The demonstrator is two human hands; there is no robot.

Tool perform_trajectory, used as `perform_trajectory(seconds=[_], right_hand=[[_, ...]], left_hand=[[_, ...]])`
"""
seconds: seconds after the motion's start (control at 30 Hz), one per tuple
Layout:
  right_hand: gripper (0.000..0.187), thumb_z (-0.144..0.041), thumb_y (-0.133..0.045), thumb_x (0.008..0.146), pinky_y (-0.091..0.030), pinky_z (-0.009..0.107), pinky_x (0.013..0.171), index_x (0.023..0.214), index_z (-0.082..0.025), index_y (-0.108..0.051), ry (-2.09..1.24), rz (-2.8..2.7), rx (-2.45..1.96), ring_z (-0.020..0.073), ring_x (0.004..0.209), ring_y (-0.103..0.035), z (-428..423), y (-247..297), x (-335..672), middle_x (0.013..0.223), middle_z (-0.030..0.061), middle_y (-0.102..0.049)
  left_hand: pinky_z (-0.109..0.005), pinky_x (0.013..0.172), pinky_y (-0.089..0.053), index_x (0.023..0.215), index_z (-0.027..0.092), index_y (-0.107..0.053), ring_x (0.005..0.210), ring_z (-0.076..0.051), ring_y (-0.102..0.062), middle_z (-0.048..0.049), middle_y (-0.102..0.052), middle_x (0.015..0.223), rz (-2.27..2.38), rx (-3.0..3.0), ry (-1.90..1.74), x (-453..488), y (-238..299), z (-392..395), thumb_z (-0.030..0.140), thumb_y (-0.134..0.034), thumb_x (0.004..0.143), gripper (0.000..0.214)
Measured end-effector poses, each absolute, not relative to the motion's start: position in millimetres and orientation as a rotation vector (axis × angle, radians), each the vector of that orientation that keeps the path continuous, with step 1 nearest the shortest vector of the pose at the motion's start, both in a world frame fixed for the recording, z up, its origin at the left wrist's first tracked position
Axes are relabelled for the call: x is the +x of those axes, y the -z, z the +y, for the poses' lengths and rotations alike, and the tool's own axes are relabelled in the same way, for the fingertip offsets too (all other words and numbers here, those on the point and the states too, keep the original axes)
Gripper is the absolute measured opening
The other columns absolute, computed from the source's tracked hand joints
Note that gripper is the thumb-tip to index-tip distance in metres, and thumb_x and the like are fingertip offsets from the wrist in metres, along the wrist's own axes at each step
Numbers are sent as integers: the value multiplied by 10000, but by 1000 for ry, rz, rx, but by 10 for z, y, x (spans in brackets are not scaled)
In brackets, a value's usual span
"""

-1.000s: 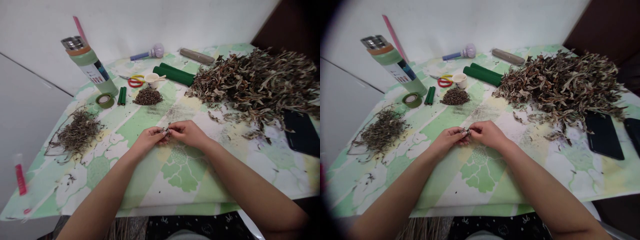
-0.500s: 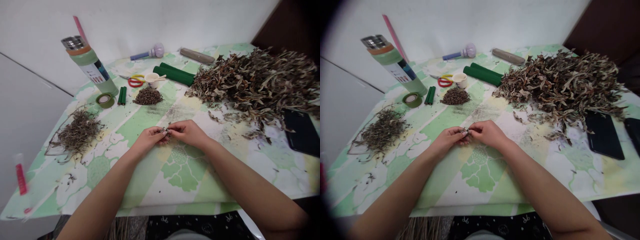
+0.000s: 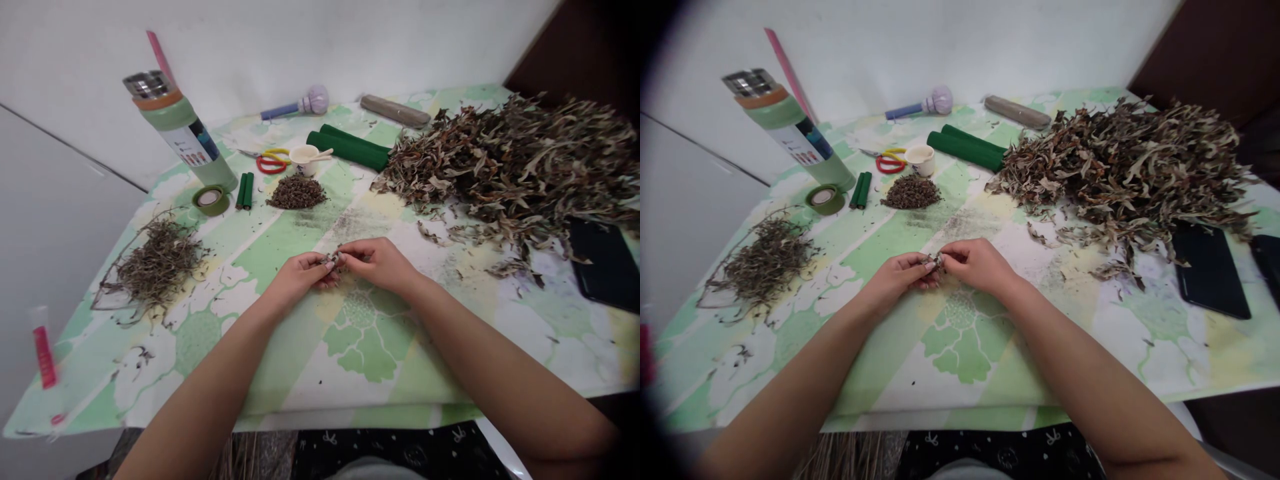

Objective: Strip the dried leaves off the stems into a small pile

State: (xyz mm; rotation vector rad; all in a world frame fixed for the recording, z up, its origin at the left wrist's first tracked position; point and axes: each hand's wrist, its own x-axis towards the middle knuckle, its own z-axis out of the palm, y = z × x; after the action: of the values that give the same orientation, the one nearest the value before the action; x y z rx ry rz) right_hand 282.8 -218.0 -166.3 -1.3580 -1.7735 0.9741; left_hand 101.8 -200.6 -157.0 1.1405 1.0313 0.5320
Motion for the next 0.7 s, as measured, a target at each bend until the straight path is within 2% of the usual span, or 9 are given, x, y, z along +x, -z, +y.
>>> perform_trajectory(seconds=[0.17, 0.4, 0.57, 0.7], right_hand=[[238, -283, -535, 793, -435, 222, 580, 906, -168, -710, -1071, -1787, -1309, 131, 652, -597, -2185, 1686, 2820, 781, 36, -700], [225, -264, -545, 780, -440, 224, 590, 885, -162, -716, -985, -1767, -1372, 135, 663, -600, -2171, 1657, 2838, 786, 41, -703], [237, -278, -534, 796, -449, 223, 604, 909, -163, -708, -1111, -1763, -1296, 137, 687, -613, -2176, 1670, 2826, 800, 38, -705], [227, -261, -523, 801, -441, 220, 595, 891, -166, -709, -1089, -1783, -1312, 131, 672, -604, -2180, 1687, 2829, 787, 31, -701]], left_hand=[[-226, 607, -433, 787, 141, -626, 626, -98, -586, -21, -653, 710, 1026, 1133, -532, 1012, 1577, -2004, 376, -674, 700, 255], [-222, 602, -430, 808, 135, -633, 627, -97, -585, -28, -656, 716, 1037, 1143, -528, 1016, 1570, -2008, 374, -671, 706, 263], [-215, 604, -426, 803, 134, -633, 626, -92, -586, -20, -650, 712, 1018, 1136, -529, 1016, 1568, -2003, 362, -670, 712, 248], [-215, 597, -421, 798, 133, -632, 620, -92, -582, -21, -651, 711, 1015, 1144, -529, 1015, 1567, -2000, 355, -671, 713, 241]])
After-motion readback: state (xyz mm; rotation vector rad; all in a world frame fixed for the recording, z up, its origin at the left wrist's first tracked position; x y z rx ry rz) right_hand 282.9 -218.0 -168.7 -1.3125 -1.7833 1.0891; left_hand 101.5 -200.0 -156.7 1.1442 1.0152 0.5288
